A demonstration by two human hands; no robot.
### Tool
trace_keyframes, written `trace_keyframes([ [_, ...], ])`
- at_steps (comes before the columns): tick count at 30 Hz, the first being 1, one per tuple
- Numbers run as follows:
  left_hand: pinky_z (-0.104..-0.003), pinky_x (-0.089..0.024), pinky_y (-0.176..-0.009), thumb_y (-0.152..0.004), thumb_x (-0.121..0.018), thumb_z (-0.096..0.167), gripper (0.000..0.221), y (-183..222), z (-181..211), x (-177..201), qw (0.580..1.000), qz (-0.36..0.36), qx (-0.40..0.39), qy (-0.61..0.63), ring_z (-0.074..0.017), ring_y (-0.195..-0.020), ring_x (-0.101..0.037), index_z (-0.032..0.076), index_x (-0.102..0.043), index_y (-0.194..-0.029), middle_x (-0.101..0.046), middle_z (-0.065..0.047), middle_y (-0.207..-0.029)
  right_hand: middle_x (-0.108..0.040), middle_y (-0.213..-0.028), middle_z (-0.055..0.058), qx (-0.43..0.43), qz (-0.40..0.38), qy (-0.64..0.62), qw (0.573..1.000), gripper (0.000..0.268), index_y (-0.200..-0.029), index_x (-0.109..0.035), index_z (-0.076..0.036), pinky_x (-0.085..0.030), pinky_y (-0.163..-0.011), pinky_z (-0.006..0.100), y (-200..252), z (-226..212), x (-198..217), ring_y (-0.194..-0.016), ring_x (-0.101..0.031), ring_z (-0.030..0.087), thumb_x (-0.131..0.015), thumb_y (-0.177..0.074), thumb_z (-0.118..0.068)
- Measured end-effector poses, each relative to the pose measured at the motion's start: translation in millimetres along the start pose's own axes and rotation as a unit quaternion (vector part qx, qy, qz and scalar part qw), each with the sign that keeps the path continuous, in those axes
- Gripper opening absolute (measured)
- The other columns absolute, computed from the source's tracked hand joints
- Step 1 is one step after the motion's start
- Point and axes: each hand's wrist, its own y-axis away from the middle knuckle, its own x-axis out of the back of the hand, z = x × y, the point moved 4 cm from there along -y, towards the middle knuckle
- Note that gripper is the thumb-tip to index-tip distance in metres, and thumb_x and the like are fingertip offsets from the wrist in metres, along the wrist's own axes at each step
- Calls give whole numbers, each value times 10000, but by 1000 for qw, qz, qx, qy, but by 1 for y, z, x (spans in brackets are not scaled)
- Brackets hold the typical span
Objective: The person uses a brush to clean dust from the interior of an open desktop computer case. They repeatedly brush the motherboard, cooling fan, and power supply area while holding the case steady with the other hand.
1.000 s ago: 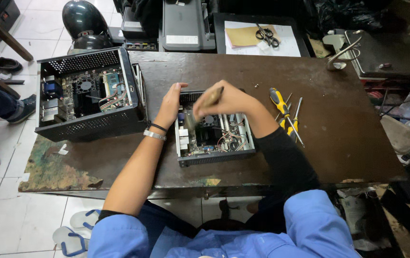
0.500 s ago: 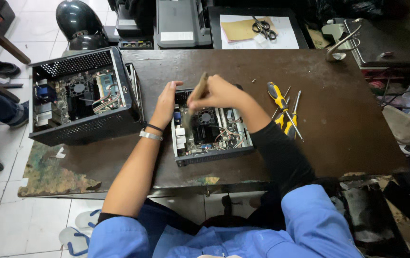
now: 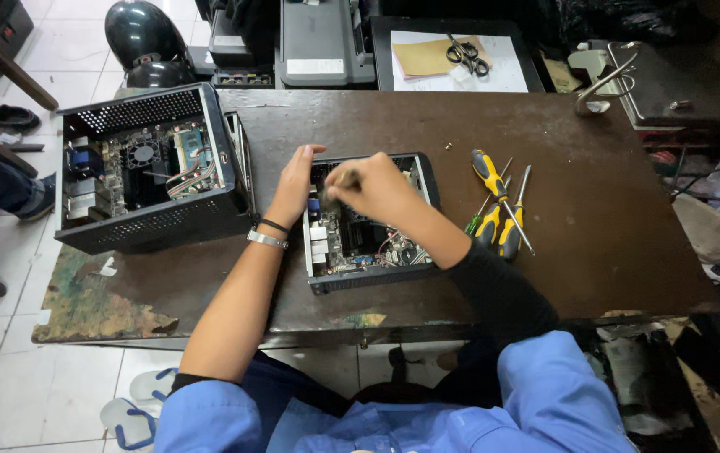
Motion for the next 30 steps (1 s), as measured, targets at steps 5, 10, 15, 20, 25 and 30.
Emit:
trace_keyframes([
  [5,-482,-356,-1161,-1131,-295,367,457,0,4,-1,1000,3,7,0,-362,-1306,-540,109,-640,-1284,-646,-176,-1285,-783,-859,120,-4,-204,-44,978,136,-941,-797,-119,-611,-744,313,23,-72,21,-724,-751,231,-797,-832,-202],
  [10,-487,-348,-1168,-1132,-300,363,453,0,1,-1,1000,1,14,0,-370,-1311,-537,110,-642,-1288,-648,-183,-1288,-769,-820,163,24,-120,-48,991,161,-882,-777,-83,-606,-676,445,1,-28,11,-754,-749,368,-829,-758,-170],
  [15,-486,-358,-1160,-1134,-304,348,446,2,6,0,1000,6,4,-4,-371,-1305,-542,97,-643,-1277,-645,-197,-1286,-765,-796,129,18,-93,-40,995,154,-896,-769,-133,-607,-682,392,7,-42,21,-746,-753,329,-818,-758,-182],
  [20,-491,-349,-1168,-1132,-306,366,444,0,5,0,1000,-3,7,-4,-374,-1318,-529,110,-637,-1283,-641,-188,-1291,-792,-816,101,6,-257,-146,955,127,-915,-809,-136,-597,-716,312,13,-70,39,-675,-743,201,-809,-799,-187],
  [25,-492,-354,-1161,-1128,-314,366,440,0,1,-1,1000,-1,9,-5,-365,-1312,-537,118,-641,-1284,-647,-178,-1289,-770,-808,121,-9,-87,-65,994,160,-959,-807,-134,-602,-664,313,-17,1,11,-737,-760,267,-839,-825,-216],
  [30,-493,-361,-1159,-1134,-298,343,446,-1,1,-1,1000,-1,5,-6,-382,-1296,-544,96,-640,-1278,-645,-203,-1280,-767,-744,87,-3,-115,-88,989,92,-902,-805,-161,-587,-672,299,6,-45,21,-667,-749,234,-811,-816,-193],
])
